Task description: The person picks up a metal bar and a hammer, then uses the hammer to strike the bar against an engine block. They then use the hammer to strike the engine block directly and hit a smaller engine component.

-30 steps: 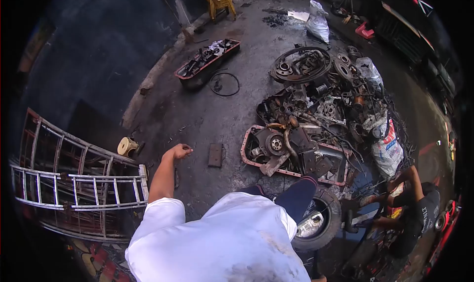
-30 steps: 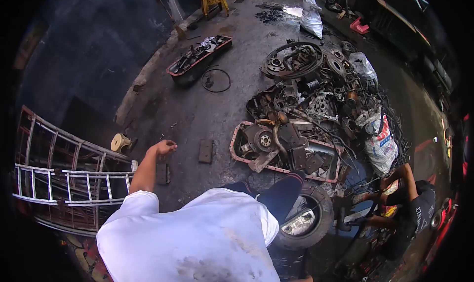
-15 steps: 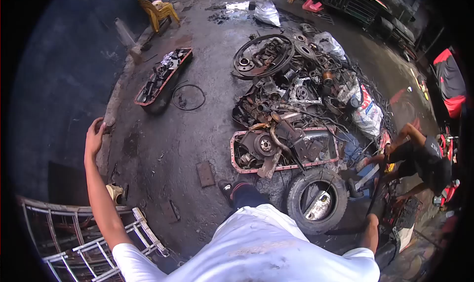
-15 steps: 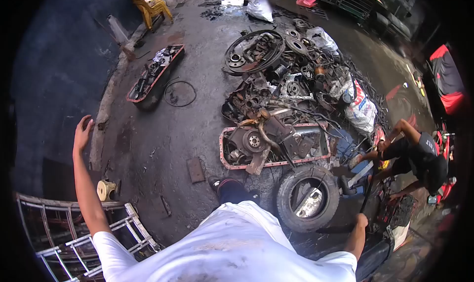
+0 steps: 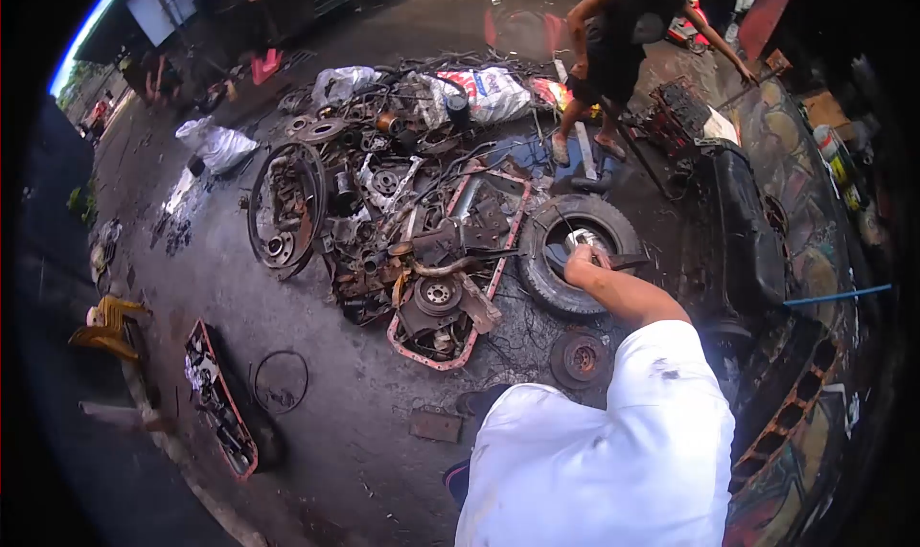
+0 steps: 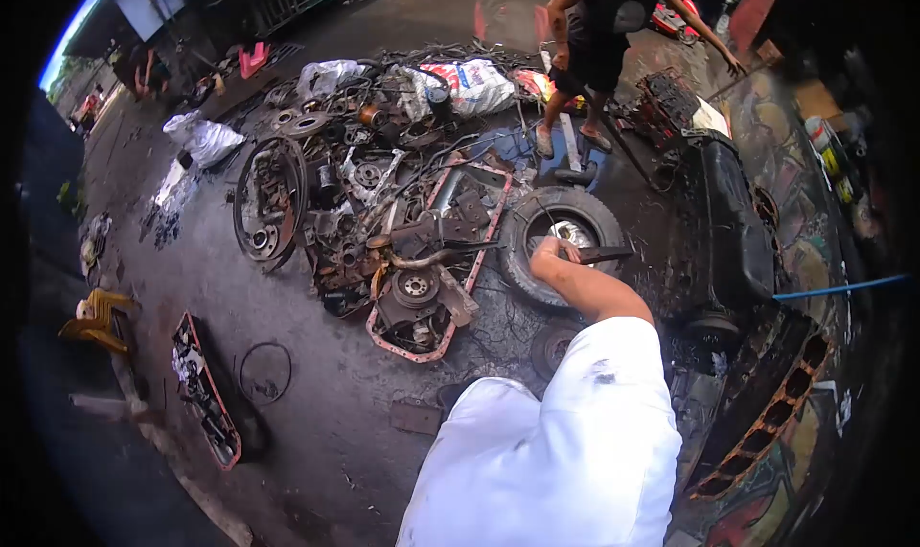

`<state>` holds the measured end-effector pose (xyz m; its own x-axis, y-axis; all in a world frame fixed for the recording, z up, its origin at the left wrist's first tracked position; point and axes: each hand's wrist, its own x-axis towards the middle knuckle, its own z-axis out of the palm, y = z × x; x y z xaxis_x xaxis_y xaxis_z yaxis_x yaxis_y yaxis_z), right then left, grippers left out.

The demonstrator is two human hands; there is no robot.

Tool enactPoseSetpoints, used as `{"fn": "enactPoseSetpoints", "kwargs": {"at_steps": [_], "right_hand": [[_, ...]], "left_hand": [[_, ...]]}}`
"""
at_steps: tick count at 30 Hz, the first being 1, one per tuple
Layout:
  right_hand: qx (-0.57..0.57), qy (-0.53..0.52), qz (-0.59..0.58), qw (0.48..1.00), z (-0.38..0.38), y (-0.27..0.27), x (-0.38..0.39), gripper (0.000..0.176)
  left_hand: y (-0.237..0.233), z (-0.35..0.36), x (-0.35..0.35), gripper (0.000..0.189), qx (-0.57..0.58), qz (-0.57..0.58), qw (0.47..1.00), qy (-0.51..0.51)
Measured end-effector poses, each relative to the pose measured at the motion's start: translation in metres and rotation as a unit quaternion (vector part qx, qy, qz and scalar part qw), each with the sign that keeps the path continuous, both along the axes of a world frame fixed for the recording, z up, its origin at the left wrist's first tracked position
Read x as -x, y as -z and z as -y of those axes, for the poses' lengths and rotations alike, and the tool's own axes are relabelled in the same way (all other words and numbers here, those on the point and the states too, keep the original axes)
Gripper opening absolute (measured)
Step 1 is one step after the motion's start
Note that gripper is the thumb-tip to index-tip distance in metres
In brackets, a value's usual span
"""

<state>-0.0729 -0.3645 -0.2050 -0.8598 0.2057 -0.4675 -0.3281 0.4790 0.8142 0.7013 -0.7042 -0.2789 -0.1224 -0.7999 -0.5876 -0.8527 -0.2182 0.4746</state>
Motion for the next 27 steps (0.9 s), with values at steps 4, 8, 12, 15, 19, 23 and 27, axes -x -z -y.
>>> {"fn": "enactPoseSetpoints", "kwargs": {"at_steps": [4, 8, 12, 15, 19, 23, 27], "right_hand": [[0.165, 0.142, -0.063, 0.974, -0.095, -0.108, -0.02, 0.025], [0.357, 0.223, -0.294, 0.859, -0.23, -0.208, -0.13, 0.033], [0.355, 0.393, -0.307, 0.791, -0.299, -0.301, -0.311, 0.043], [0.402, 0.403, -0.32, 0.757, -0.355, -0.309, -0.434, 0.056], [0.419, 0.489, -0.33, 0.69, -0.351, -0.339, -0.595, 0.054], [0.397, 0.53, -0.252, 0.706, -0.364, -0.304, -0.737, 0.057], [0.277, 0.688, -0.242, 0.626, -0.358, -0.184, -0.858, 0.041]], "left_hand": [[0.021, 0.123, 0.124, 0.031, 0.018, -0.078, 0.986, 0.147], [0.004, 0.207, 0.226, 0.031, 0.051, -0.13, 0.961, 0.238], [-0.015, 0.25, 0.284, 0.031, 0.071, -0.131, 0.95, 0.275], [-0.017, 0.269, 0.31, 0.031, 0.083, -0.114, 0.951, 0.274], [-0.01, 0.265, 0.331, 0.031, 0.078, -0.078, 0.957, 0.269], [0.022, 0.215, 0.349, 0.031, 0.018, -0.073, 0.949, 0.305], [0.092, 0.03, 0.407, 0.031, -0.2, -0.205, 0.828, 0.483]]}}
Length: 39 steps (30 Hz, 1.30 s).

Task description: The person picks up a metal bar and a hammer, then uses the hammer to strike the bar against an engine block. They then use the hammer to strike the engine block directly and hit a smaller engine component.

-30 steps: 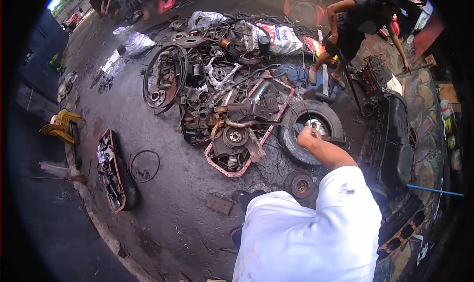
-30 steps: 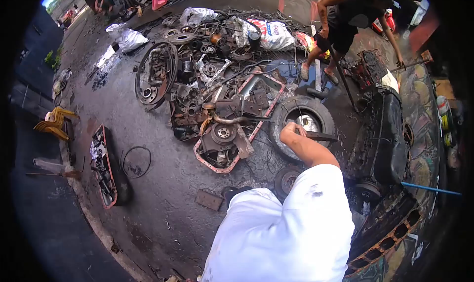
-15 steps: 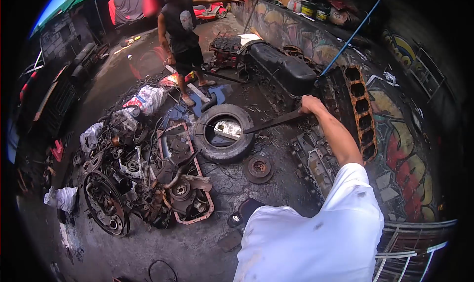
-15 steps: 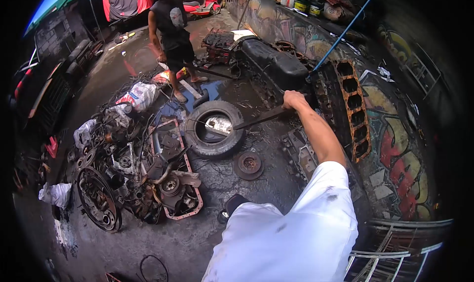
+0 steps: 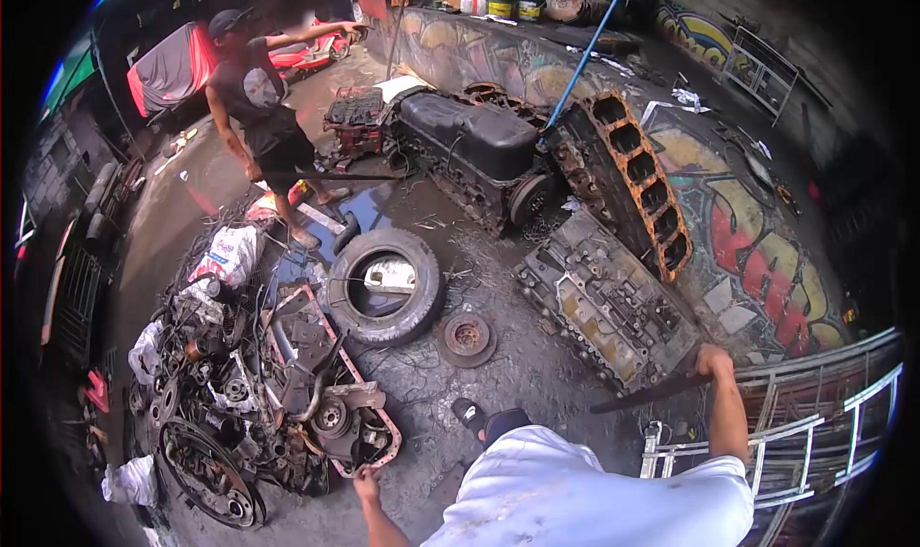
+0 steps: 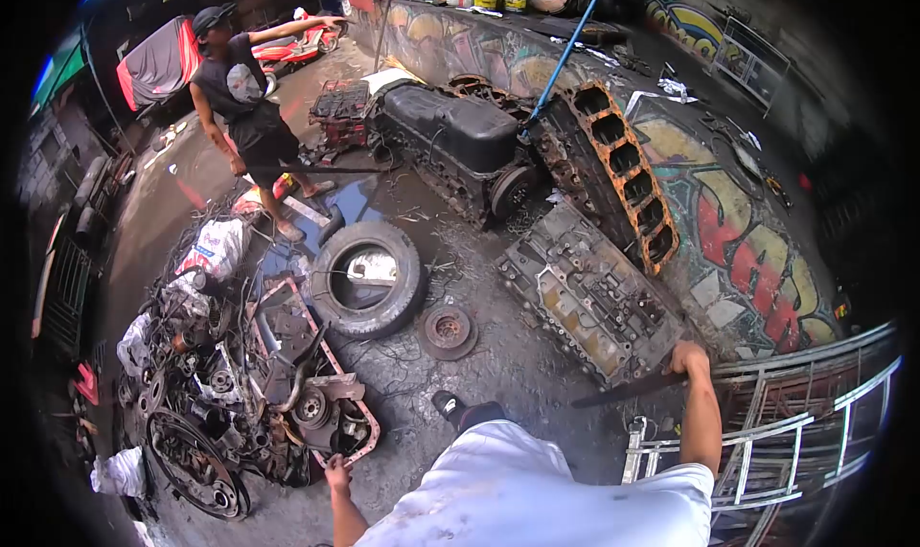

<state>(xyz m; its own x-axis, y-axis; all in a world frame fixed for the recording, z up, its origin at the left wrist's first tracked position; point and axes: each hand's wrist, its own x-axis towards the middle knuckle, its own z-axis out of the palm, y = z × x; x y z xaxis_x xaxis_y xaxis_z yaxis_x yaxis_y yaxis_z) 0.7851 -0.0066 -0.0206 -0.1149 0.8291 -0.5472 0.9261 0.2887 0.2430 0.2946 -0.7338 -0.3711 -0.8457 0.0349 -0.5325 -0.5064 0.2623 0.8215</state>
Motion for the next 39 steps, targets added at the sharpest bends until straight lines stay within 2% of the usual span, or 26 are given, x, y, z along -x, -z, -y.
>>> {"fn": "enactPoseSetpoints", "kwargs": {"at_steps": [1, 2, 3, 4, 5, 6, 7, 9, 11, 13, 15, 17, 18, 19, 21, 23, 25, 27, 29, 30, 31, 33, 36, 38, 39], "right_hand": [[0.006, 0.048, 0.027, 0.998, 0.006, 0.017, -0.012, 0.041], [-0.01, 0.065, 0.065, 0.996, 0.002, 0.052, -0.038, 0.039], [-0.023, 0.084, 0.105, 0.991, -0.011, 0.092, -0.07, 0.036], [0.002, 0.132, 0.118, 0.984, -0.007, 0.105, -0.08, 0.043], [0.029, 0.18, 0.13, 0.975, -0.003, 0.116, -0.091, 0.049], [0.055, 0.226, 0.142, 0.962, 0.001, 0.121, -0.1, 0.055], [0.07, 0.257, 0.151, 0.952, 0.012, 0.125, -0.105, 0.055], [0.102, 0.317, 0.168, 0.928, 0.042, 0.13, -0.105, 0.054], [0.064, 0.25, 0.144, 0.955, 0.086, 0.144, -0.108, 0.057], [0.002, 0.333, 0.119, 0.935, 0.124, 0.22, -0.141, 0.056], [0.115, 0.367, 0.116, 0.916, 0.159, 0.214, -0.116, 0.056], [0.136, 0.358, 0.068, 0.921, 0.189, 0.225, -0.101, 0.053], [0.076, 0.366, 0.052, 0.926, 0.213, 0.226, -0.092, 0.048], [0.07, 0.429, 0.047, 0.899, 0.224, 0.193, -0.057, 0.043], [0.133, 0.401, 0.056, 0.905, 0.254, 0.22, -0.059, 0.042], [0.103, 0.477, 0.047, 0.872, 0.282, 0.199, -0.028, 0.041], [0.063, 0.551, 0.04, 0.831, 0.305, 0.189, -0.001, 0.041], [0.052, 0.57, 0.041, 0.819, 0.328, 0.216, -0.001, 0.044], [0.029, 0.6, 0.034, 0.799, 0.345, 0.236, 0.003, 0.044], [0.006, 0.617, 0.027, 0.787, 0.356, 0.246, 0.01, 0.042], [-0.01, 0.634, 0.021, 0.773, 0.376, 0.253, 0.023, 0.041], [-0.044, 0.641, 0.026, 0.766, 0.403, 0.255, 0.047, 0.037], [-0.066, 0.62, 0.06, 0.779, 0.452, 0.244, 0.076, 0.027], [-0.051, 0.608, 0.074, 0.789, 0.475, 0.232, 0.094, 0.031], [-0.065, 0.636, 0.066, 0.766, 0.487, 0.228, 0.097, 0.028]], "left_hand": [[-0.019, -0.073, 0.009, 0.031, -0.052, 0.042, 0.997, 0.047], [0.017, -0.13, 0.023, 0.033, -0.203, 0.005, 0.971, 0.126], [0.0, -0.191, 0.017, 0.035, -0.156, -0.045, 0.964, 0.211], [-0.052, -0.246, 0.013, 0.037, -0.082, -0.075, 0.938, 0.329], [-0.059, -0.287, 0.007, 0.04, -0.106, -0.082, 0.911, 0.391], [-0.116, -0.319, 0.001, 0.044, -0.093, -0.079, 0.871, 0.477], [-0.136, -0.342, 0.0, 0.046, -0.122, -0.083, 0.827, 0.543], [-0.143, -0.367, 0.011, 0.048, -0.105, -0.028, 0.78, 0.616], [-0.11, -0.37, 0.032, 0.05, -0.096, 0.024, 0.799, 0.593], [-0.048, -0.347, 0.06, 0.051, -0.002, -0.003, 0.84, 0.543], [-0.056, -0.314, 0.087, 0.049, 0.169, -0.074, 0.806, 0.562], [-0.006, -0.276, 0.12, 0.043, 0.126, -0.022, 0.844, 0.522], [-0.021, -0.274, 0.128, 0.04, 0.123, -0.011, 0.85, 0.512], [-0.029, -0.267, 0.135, 0.037, 0.12, 0.003, 0.854, 0.507], [-0.039, -0.272, 0.151, 0.031, 0.142, -0.034, 0.814, 0.563], [-0.086, -0.303, 0.151, 0.03, 0.173, -0.07, 0.769, 0.612], [-0.076, -0.325, 0.155, 0.028, 0.063, -0.088, 0.767, 0.632], [-0.085, -0.353, 0.149, 0.034, -0.031, -0.012, 0.708, 0.706], [-0.082, -0.372, 0.149, 0.045, -0.121, 0.07, 0.613, 0.778], [-0.125, -0.382, 0.143, 0.055, -0.251, 0.11, 0.571, 0.774], [-0.185, -0.396, 0.147, 0.059, -0.164, 0.061, 0.54, 0.823], [-0.167, -0.408, 0.164, 0.055, -0.065, 0.059, 0.444, 0.892], [-0.124, -0.413, 0.191, 0.054, -0.087, -0.061, 0.378, 0.92], [-0.099, -0.415, 0.196, 0.053, -0.058, 0.055, 0.413, 0.907], [-0.093, -0.416, 0.197, 0.052, -0.044, 0.113, 0.432, 0.894]]}}
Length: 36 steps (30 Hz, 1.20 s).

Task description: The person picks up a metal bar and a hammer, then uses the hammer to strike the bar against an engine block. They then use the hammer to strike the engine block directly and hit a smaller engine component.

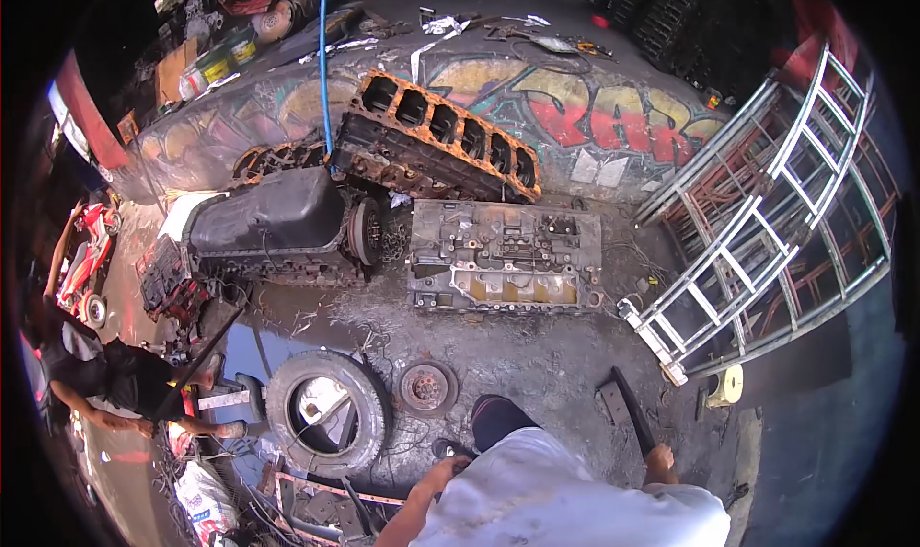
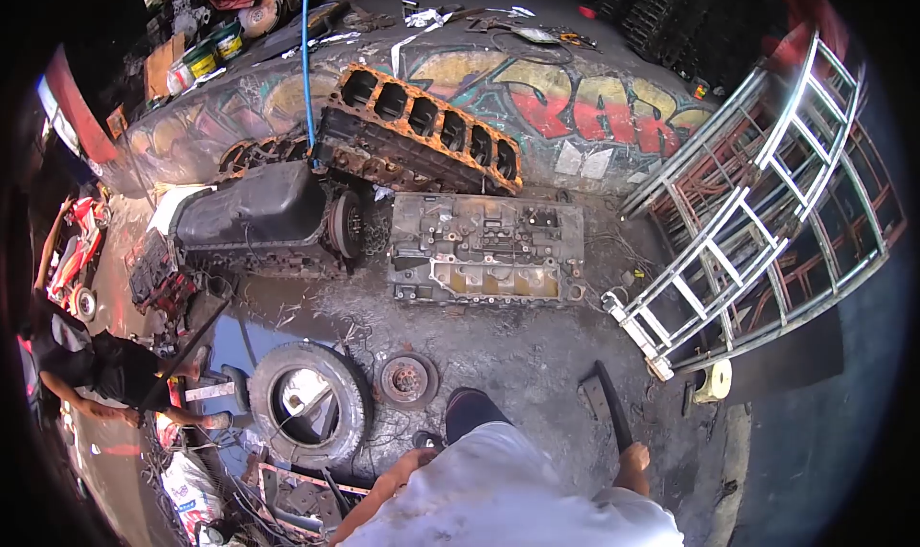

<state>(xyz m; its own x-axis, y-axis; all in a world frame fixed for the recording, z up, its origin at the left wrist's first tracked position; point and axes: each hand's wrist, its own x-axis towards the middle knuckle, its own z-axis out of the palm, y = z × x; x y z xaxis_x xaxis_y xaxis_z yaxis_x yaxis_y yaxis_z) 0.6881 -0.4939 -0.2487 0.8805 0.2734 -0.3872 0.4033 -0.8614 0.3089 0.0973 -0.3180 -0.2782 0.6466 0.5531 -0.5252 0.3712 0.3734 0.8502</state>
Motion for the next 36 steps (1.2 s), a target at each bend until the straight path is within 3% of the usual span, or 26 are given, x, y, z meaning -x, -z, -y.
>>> {"fn": "enactPoseSetpoints", "kwargs": {"at_steps": [1, 2, 3, 4, 5, 8, 9, 12, 15, 18, 22, 25, 27, 29, 32, 33, 35, 36], "right_hand": [[0.001, -0.006, 0.038, 0.999, 0.014, 0.005, -0.002, 0.019], [-0.107, -0.135, 0.236, 0.956, 0.07, 0.064, -0.025, 0.018], [-0.068, -0.167, 0.352, 0.919, 0.084, 0.08, -0.036, 0.022], [-0.083, -0.183, 0.377, 0.904, 0.071, 0.08, -0.039, 0.022], [-0.087, -0.178, 0.303, 0.932, 0.042, 0.072, -0.031, 0.024], [-0.067, -0.192, 0.057, 0.977, -0.049, 0.07, 0.0, 0.03], [-0.061, -0.221, 0.004, 0.973, -0.078, 0.078, 0.008, 0.032], [-0.039, -0.312, -0.124, 0.941, -0.141, 0.126, 0.01, 0.04], [-0.017, -0.399, -0.214, 0.892, -0.187, 0.18, -0.01, 0.049], [-0.018, -0.446, -0.243, 0.861, -0.239, 0.221, -0.045, 0.059], [-0.082, -0.403, -0.198, 0.89, -0.339, 0.178, -0.062, 0.05], [-0.092, -0.398, -0.177, 0.895, -0.401, 0.152, -0.068, 0.047], [-0.052, -0.431, -0.177, 0.883, -0.436, 0.148, -0.082, 0.047], [-0.049, -0.406, -0.178, 0.895, -0.473, 0.134, -0.068, 0.049], [-0.048, -0.361, -0.179, 0.914, -0.523, 0.111, -0.013, 0.051], [-0.048, -0.346, -0.179, 0.92, -0.537, 0.104, 0.01, 0.052], [-0.025, -0.424, -0.205, 0.882, -0.56, 0.063, 0.078, 0.062], [-0.011, -0.435, -0.213, 0.875, -0.574, 0.098, 0.092, 0.073]], "left_hand": [[0.001, -0.001, 0.001, 0.051, 0.015, 0.032, 0.999, -0.005], [-0.006, -0.005, -0.007, 0.05, 0.021, 0.006, 1.0, 0.018], [-0.029, -0.018, -0.012, 0.049, 0.027, -0.023, 0.999, 0.022], [-0.043, -0.024, -0.006, 0.049, 0.033, -0.057, 0.998, 0.02], [0.025, -0.014, 0.0, 0.047, -0.008, 0.07, 0.997, -0.043], [0.029, -0.034, -0.001, 0.042, 0.005, 0.009, 0.997, -0.073], [0.034, -0.036, -0.006, 0.036, 0.051, 0.077, 0.987, -0.132], [0.067, -0.066, -0.028, 0.035, 0.0, 0.114, 0.984, -0.136], [0.038, -0.104, -0.06, 0.037, 0.02, 0.004, 0.989, -0.147], [0.056, -0.121, -0.072, 0.036, 0.018, -0.046, 0.989, -0.141], [0.003, -0.123, -0.071, 0.035, -0.064, -0.051, 0.991, -0.103], [0.053, -0.121, -0.076, 0.04, -0.153, -0.052, 0.986, 0.03], [0.036, -0.107, -0.085, 0.044, -0.051, -0.027, 0.996, -0.067], [-0.013, -0.109, -0.092, 0.044, 0.022, -0.016, 0.992, -0.127], [0.013, -0.098, -0.094, 0.039, -0.096, -0.208, 0.971, -0.074], [0.018, -0.096, -0.09, 0.046, -0.072, -0.227, 0.969, -0.065], [0.027, -0.085, -0.074, 0.046, -0.13, -0.197, 0.964, -0.124], [0.026, -0.076, -0.065, 0.046, -0.158, -0.18, 0.958, -0.155]]}}
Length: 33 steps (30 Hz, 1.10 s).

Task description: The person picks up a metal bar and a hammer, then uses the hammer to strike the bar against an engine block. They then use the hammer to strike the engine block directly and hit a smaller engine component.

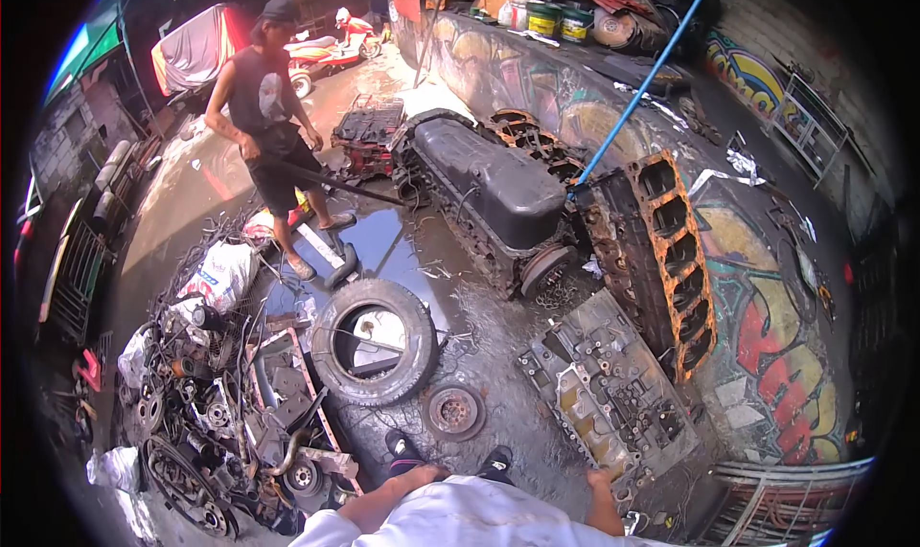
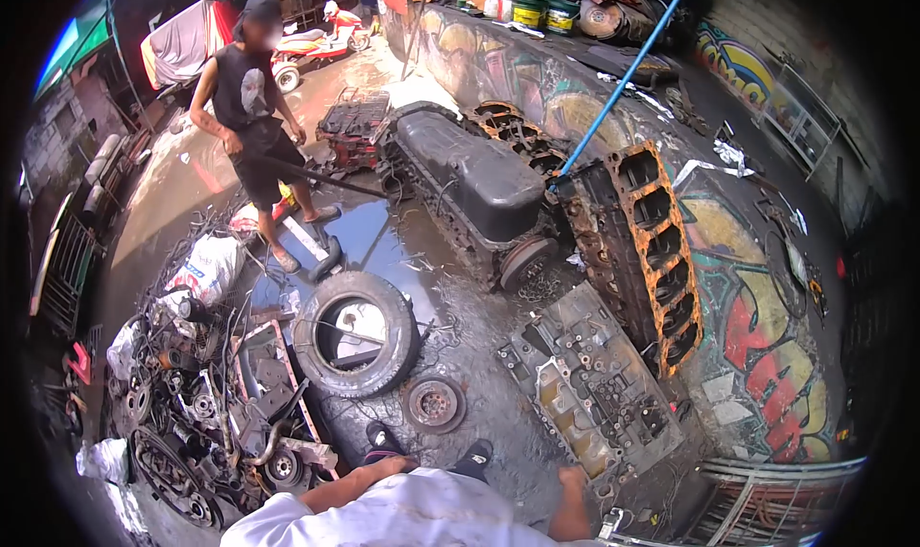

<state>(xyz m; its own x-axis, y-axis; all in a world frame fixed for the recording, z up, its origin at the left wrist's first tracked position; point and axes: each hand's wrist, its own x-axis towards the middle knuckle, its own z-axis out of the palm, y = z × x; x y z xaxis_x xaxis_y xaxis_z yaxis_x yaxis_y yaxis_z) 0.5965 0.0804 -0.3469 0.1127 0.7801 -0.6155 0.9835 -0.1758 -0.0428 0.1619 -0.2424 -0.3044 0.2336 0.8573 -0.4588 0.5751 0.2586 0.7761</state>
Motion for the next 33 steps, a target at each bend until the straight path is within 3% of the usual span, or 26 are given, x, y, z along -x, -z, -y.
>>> {"fn": "enactPoseSetpoints", "kwargs": {"at_steps": [1, 2, 3, 4, 5, 7, 9, 11, 12, 14, 15, 17, 19, 21, 22, 24, 26, 29, 32, 33], "right_hand": [[0.013, -0.015, -0.003, 1.0, -0.007, 0.003, 0.03, 0.084], [-0.006, -0.012, -0.028, 1.0, -0.008, 0.003, 0.052, 0.084], [-0.024, -0.011, -0.053, 0.998, -0.003, -0.035, 0.094, 0.085], [-0.058, -0.05, -0.085, 0.993, -0.001, -0.019, 0.114, 0.084], [-0.032, -0.041, -0.127, 0.991, 0.002, -0.023, 0.136, 0.084], [-0.014, -0.06, -0.18, 0.982, 0.02, -0.022, 0.18, 0.083], [0.005, -0.121, -0.14, 0.983, 0.048, -0.04, 0.226, 0.081], [0.025, -0.161, -0.118, 0.98, 0.071, -0.044, 0.26, 0.08], [0.043, -0.174, -0.112, 0.978, 0.081, -0.039, 0.273, 0.079], [0.063, -0.195, -0.095, 0.974, 0.093, -0.03, 0.293, 0.08], [0.066, -0.203, -0.087, 0.973, 0.098, -0.026, 0.301, 0.081], [0.057, -0.253, -0.051, 0.965, 0.101, -0.006, 0.305, 0.084], [0.068, -0.228, -0.062, 0.969, 0.086, 0.006, 0.309, 0.085], [0.049, -0.221, -0.065, 0.972, 0.088, -0.017, 0.333, 0.08], [0.027, -0.228, -0.061, 0.971, 0.09, -0.055, 0.361, 0.075], [-0.01, -0.239, -0.065, 0.969, 0.088, -0.082, 0.389, 0.068], [-0.036, -0.243, -0.082, 0.966, 0.055, -0.057, 0.38, 0.067], [0.026, -0.17, -0.186, 0.967, 0.047, -0.072, 0.397, 0.072], [0.04, -0.191, -0.142, 0.971, 0.034, -0.043, 0.399, 0.069], [0.044, -0.225, -0.103, 0.968, 0.037, -0.042, 0.411, 0.065]], "left_hand": [[0.005, 0.01, 0.006, 0.045, -0.05, 0.032, 0.998, -0.029], [0.012, 0.019, 0.011, 0.042, -0.011, 0.03, 0.998, -0.049], [0.05, 0.03, 0.019, 0.042, -0.037, 0.125, 0.989, -0.072], [0.017, 0.042, 0.021, 0.041, -0.029, 0.195, 0.973, -0.117], [0.005, 0.062, 0.027, 0.047, -0.093, 0.355, 0.922, -0.127], [-0.027, 0.046, 0.061, 0.036, -0.065, 0.24, 0.963, -0.101], [0.006, 0.046, 0.097, 0.041, -0.118, 0.048, 0.987, -0.097], [0.008, 0.06, 0.128, 0.045, -0.126, 0.025, 0.978, -0.165], [0.008, 0.067, 0.143, 0.044, -0.086, 0.042, 0.984, -0.149], [0.034, 0.087, 0.152, 0.039, -0.174, 0.062, 0.96, -0.212], [0.038, 0.1, 0.16, 0.037, -0.152, 0.085, 0.949, -0.261], [-0.006, 0.122, 0.188, 0.035, -0.104, 0.132, 0.924, -0.344], [0.002, 0.151, 0.207, 0.036, -0.073, 0.137, 0.881, -0.447], [0.013, 0.184, 0.23, 0.036, -0.029, 0.117, 0.85, -0.512], [0.027, 0.202, 0.239, 0.035, -0.018, 0.092, 0.835, -0.542], [0.052, 0.238, 0.254, 0.034, 0.001, 0.066, 0.803, -0.592], [0.047, 0.267, 0.274, 0.033, 0.062, 0.056, 0.785, -0.613], [0.06, 0.298, 0.29, 0.029, 0.085, 0.012, 0.759, -0.645], [0.063, 0.311, 0.298, 0.024, 0.045, 0.102, 0.678, -0.727], [0.051, 0.311, 0.3, 0.024, 0.037, 0.073, 0.68, -0.728]]}}
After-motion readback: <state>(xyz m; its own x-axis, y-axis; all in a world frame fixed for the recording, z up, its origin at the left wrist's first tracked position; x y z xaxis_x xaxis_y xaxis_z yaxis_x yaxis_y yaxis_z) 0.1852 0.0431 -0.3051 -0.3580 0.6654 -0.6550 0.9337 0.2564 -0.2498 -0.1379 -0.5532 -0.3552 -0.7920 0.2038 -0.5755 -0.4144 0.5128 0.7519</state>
